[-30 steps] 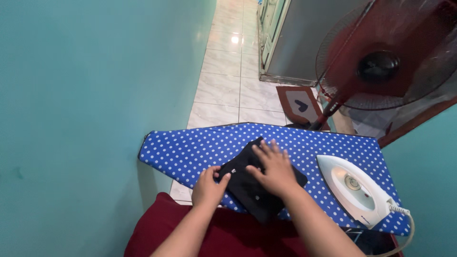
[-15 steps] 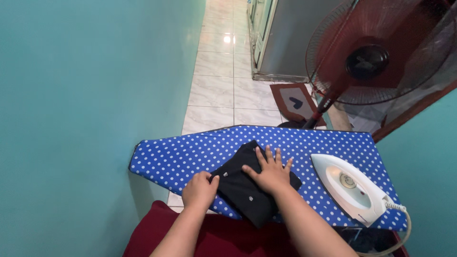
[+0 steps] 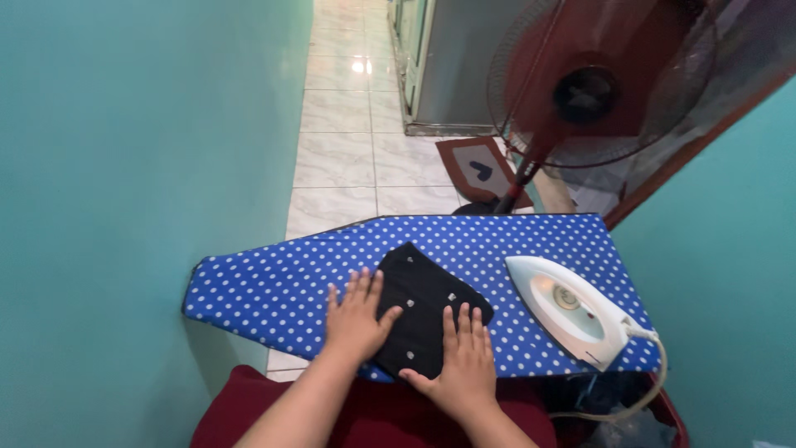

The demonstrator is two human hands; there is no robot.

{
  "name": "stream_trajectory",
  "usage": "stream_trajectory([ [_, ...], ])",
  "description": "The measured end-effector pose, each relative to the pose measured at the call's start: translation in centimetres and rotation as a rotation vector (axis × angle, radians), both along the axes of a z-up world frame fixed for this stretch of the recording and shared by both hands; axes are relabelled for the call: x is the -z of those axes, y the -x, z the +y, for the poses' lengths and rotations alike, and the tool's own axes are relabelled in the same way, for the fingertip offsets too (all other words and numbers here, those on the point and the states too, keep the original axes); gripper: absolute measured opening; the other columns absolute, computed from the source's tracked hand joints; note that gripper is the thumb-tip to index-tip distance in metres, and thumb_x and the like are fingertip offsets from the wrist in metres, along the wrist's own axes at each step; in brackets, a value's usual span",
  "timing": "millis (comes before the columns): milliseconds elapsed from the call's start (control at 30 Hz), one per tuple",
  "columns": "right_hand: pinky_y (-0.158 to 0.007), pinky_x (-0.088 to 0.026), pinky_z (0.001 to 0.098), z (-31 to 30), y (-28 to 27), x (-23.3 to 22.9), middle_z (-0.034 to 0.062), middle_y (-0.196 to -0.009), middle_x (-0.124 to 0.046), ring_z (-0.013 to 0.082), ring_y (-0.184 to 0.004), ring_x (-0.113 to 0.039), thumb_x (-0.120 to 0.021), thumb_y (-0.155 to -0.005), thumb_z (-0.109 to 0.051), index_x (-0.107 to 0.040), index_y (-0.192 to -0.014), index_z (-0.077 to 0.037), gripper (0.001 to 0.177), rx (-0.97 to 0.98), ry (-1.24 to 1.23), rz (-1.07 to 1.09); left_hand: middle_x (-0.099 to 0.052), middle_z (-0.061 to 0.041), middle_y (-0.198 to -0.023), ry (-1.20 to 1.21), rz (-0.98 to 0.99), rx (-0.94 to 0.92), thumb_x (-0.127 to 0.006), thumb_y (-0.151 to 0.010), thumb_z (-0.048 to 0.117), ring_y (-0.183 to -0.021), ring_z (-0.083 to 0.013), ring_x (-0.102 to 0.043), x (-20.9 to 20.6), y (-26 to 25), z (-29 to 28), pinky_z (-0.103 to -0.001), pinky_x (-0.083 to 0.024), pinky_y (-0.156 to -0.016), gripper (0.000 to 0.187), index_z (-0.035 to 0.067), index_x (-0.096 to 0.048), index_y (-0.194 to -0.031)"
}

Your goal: The person irons a black shirt with white patterns on a blue ironing board, smoothing the fabric by hand and folding it into a rectangle while pressing it.

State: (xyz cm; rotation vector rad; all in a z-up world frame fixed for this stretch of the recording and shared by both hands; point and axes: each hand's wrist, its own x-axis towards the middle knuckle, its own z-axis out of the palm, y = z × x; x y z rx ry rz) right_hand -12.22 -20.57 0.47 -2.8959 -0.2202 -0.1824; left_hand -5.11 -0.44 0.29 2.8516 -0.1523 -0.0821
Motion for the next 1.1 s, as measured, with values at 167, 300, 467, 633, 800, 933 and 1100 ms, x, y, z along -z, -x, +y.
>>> stream_trajectory([
  [167,-0.116,-0.005,0.0616,-4.2,0.1,-1.6,0.0263,-0.165,-0.013,0.0501,-0.151,-0.003,-0.072,-0.068,-0.075,-0.015,-0.158,-0.007,0.127,0.028,0.043,-0.181,-0.019,-0.010,-0.168,-0.032,-0.293,0.037,-0.038,-0.096,0.063,-0.154,-0.0328,-0.008,-0.3,-1.4,-1.1,-0.063,-0.003,-0.116,0.081,0.016,-0.026,-0.160],
  [300,-0.123,-0.008,0.0627,-10.4,-4.2,-6.8,0.0180,-0.165,-0.023,0.0452,-0.154,-0.013,-0.066,-0.073,-0.071,-0.022,-0.159,-0.014,0.112,0.294,0.174,-0.334,-0.019,-0.007,-0.169,0.049,-0.085,0.255,-0.036,-0.099,0.067,-0.158,-0.0282,-0.009,-1.5,-3.7,-3.7,-0.060,-0.001,-0.125,0.075,0.021,-0.032,-0.158],
  [467,-0.098,-0.052,0.0479,-15.8,-7.1,-11.9,0.0160,-0.123,-0.072,0.0367,-0.116,-0.067,-0.067,-0.085,-0.067,-0.062,-0.136,-0.015,0.074,0.622,0.168,0.230,-0.025,-0.010,-0.165,0.165,-0.192,0.028,-0.044,-0.096,0.062,-0.152,-0.0320,-0.015,-1.5,-4.9,-3.1,-0.065,-0.004,-0.117,0.072,0.019,-0.039,-0.154],
  [633,-0.087,-0.058,0.0435,-16.5,-7.2,-12.6,0.0114,-0.103,-0.080,0.0305,-0.099,-0.076,-0.068,-0.079,-0.072,-0.078,-0.115,-0.021,0.063,0.577,0.002,0.213,-0.051,-0.009,-0.149,0.456,-0.483,-0.288,-0.061,-0.091,0.053,-0.143,-0.0316,-0.037,2.6,1.9,-0.1,-0.056,-0.023,-0.118,0.058,0.019,-0.058,-0.138],
  [800,-0.085,-0.057,0.0424,-9.6,-8.4,-13.7,0.0114,-0.102,-0.081,0.0295,-0.090,-0.079,-0.058,-0.082,-0.074,-0.074,-0.122,-0.024,0.065,0.455,-0.179,0.205,-0.057,-0.006,-0.138,0.360,-0.373,-0.400,-0.066,-0.085,0.051,-0.136,-0.0287,-0.043,3.8,7.3,3.3,-0.054,-0.022,-0.111,0.052,0.023,-0.065,-0.129],
  [933,-0.081,-0.057,0.0461,-0.4,-8.6,-13.0,0.0105,-0.103,-0.076,0.0336,-0.096,-0.072,-0.056,-0.077,-0.080,-0.073,-0.118,-0.025,0.071,0.063,0.161,0.168,-0.062,0.001,-0.128,0.381,-0.250,-0.420,-0.065,-0.086,0.056,-0.128,-0.0232,-0.049,2.2,6.5,4.6,-0.049,-0.024,-0.113,0.047,0.024,-0.071,-0.119],
  [1100,-0.082,-0.058,0.0469,1.7,-9.6,-13.7,0.0110,-0.103,-0.078,0.0315,-0.099,-0.074,-0.050,-0.082,-0.082,-0.075,-0.114,-0.021,0.073,0.177,0.170,0.193,-0.061,0.001,-0.122,0.278,-0.183,-0.483,-0.072,-0.079,0.056,-0.125,-0.0230,-0.048,1.6,4.1,5.2,-0.050,-0.022,-0.111,0.039,0.025,-0.078,-0.101],
])
